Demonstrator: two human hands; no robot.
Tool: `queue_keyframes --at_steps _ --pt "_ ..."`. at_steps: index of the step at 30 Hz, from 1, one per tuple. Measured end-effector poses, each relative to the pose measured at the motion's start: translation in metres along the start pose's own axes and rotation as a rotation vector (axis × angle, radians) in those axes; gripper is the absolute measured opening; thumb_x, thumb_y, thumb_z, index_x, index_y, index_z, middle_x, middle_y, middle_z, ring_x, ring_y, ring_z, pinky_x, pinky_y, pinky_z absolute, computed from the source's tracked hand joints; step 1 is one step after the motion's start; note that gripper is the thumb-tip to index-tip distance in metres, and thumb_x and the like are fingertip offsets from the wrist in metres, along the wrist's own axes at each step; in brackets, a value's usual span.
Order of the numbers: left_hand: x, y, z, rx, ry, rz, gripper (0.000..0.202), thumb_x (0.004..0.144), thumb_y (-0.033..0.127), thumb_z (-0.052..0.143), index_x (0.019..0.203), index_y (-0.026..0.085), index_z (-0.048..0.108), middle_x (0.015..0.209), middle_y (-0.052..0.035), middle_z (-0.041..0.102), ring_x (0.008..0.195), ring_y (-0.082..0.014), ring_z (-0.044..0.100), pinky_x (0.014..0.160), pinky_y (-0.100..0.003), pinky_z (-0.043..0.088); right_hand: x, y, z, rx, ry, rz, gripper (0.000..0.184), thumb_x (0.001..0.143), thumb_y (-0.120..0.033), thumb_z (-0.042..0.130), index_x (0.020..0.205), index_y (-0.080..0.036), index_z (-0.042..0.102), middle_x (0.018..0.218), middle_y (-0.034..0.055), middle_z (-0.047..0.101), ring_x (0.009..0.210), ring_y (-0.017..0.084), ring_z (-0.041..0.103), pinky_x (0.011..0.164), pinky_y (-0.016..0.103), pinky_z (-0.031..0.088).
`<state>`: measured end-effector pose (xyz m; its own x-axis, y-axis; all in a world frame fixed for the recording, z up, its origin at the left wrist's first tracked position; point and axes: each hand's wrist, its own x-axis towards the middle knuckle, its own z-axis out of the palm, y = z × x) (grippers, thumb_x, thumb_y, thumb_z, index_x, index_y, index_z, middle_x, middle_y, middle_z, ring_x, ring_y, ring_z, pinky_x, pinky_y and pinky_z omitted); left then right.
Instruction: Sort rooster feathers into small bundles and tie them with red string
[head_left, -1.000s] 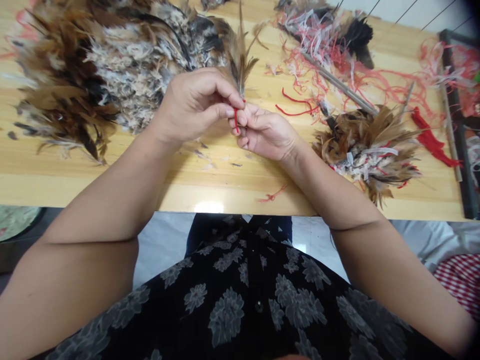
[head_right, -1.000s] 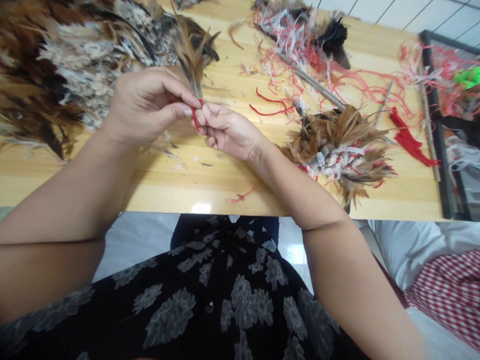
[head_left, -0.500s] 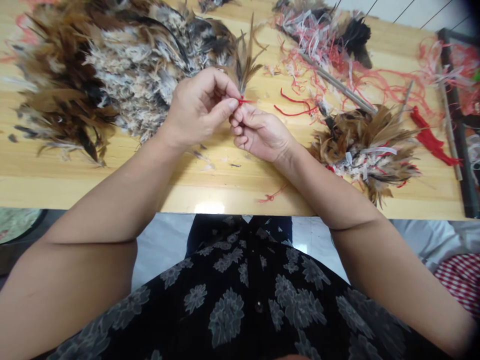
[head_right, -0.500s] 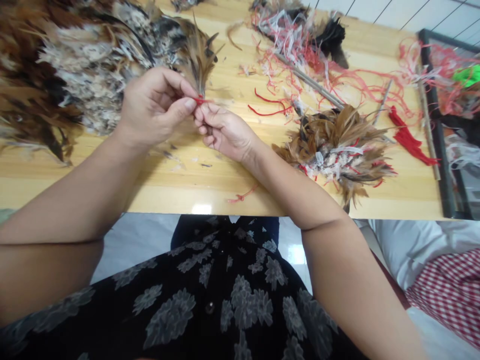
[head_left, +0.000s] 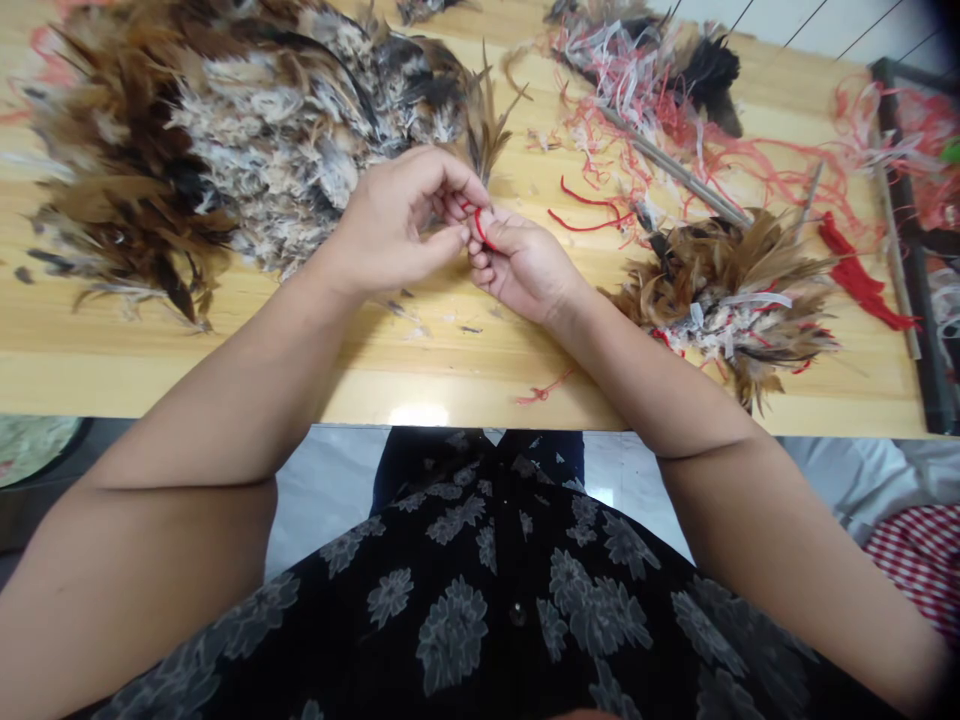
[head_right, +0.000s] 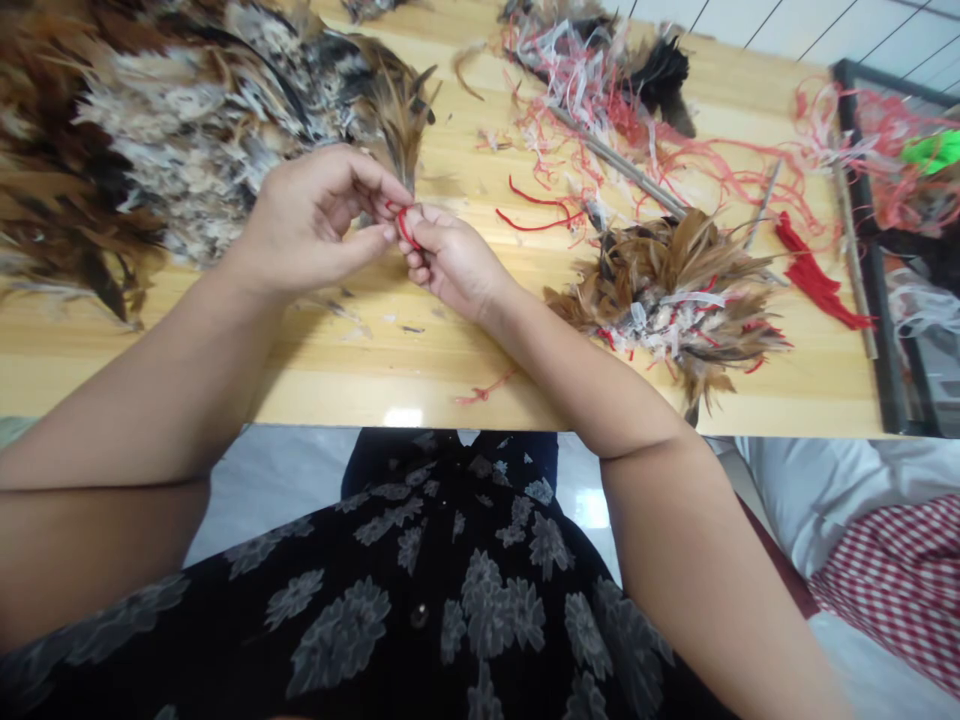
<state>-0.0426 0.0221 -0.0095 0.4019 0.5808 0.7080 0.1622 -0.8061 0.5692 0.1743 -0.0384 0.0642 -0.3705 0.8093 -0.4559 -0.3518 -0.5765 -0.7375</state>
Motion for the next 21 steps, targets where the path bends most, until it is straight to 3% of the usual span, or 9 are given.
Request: queue_keyframes --at_steps 2,7,10,15,21 --pt "0.003 0.004 -0.006 0.066 -0.057 0.033 0.04 0.104 0.051 0.098 0.139 0.033 0.094 0.119 -0.0087 0.089 0.096 -0.0321 0.086 0.088 -0.051 0.076 0.0 0.001 0.0 0.002 0.008 0.0 0.041 0.129 -0.01 0.065 0.091 -0.023 0.057 0.074 -0.0077 0.057 0.061 0.007 0.046 0.058 0.013 0.037" --pt "0.006 -0.005 -0.014 0.062 -0.096 0.024 0.049 0.088 0.042 0.115 0.133 0.035 0.097 0.116 -0.008 0.092 0.092 -0.0331 0.083 0.088 -0.051 0.075 -0.004 -0.002 0.005 0.01 0.027 0.006 0.042 0.127 -0.003 0.059 0.091 -0.023 0.058 0.07 -0.0094 0.055 0.057 0.005 0.044 0.056 0.011 0.035" --pt "0.006 -0.008 -0.013 0.054 -0.096 0.027 0.039 0.092 0.045 0.115 0.127 0.037 0.098 0.11 -0.0051 0.091 0.09 -0.0317 0.083 0.085 -0.049 0.072 -0.007 -0.003 0.009 0.02 0.037 0.03 0.043 0.126 -0.001 0.054 0.089 -0.023 0.056 0.067 -0.0109 0.053 0.055 0.003 0.042 0.053 0.009 0.034" --pt "0.005 -0.004 -0.005 0.023 -0.015 -0.038 0.026 0.096 0.05 0.114 0.11 0.037 0.095 0.102 -0.0037 0.089 0.091 -0.031 0.083 0.09 -0.048 0.071 -0.003 -0.001 0.007 0.031 0.005 0.035 0.046 0.127 0.002 0.047 0.089 -0.023 0.053 0.064 -0.0112 0.052 0.052 0.002 0.042 0.053 0.009 0.033" --pt "0.004 -0.002 0.008 -0.021 0.061 -0.07 0.027 0.097 0.051 0.114 0.108 0.037 0.093 0.103 -0.0028 0.093 0.086 -0.0289 0.082 0.083 -0.046 0.072 0.003 0.001 -0.002 0.017 -0.045 0.049 0.04 0.124 -0.001 0.054 0.092 -0.025 0.051 0.072 -0.0092 0.048 0.059 0.006 0.043 0.057 0.012 0.034"
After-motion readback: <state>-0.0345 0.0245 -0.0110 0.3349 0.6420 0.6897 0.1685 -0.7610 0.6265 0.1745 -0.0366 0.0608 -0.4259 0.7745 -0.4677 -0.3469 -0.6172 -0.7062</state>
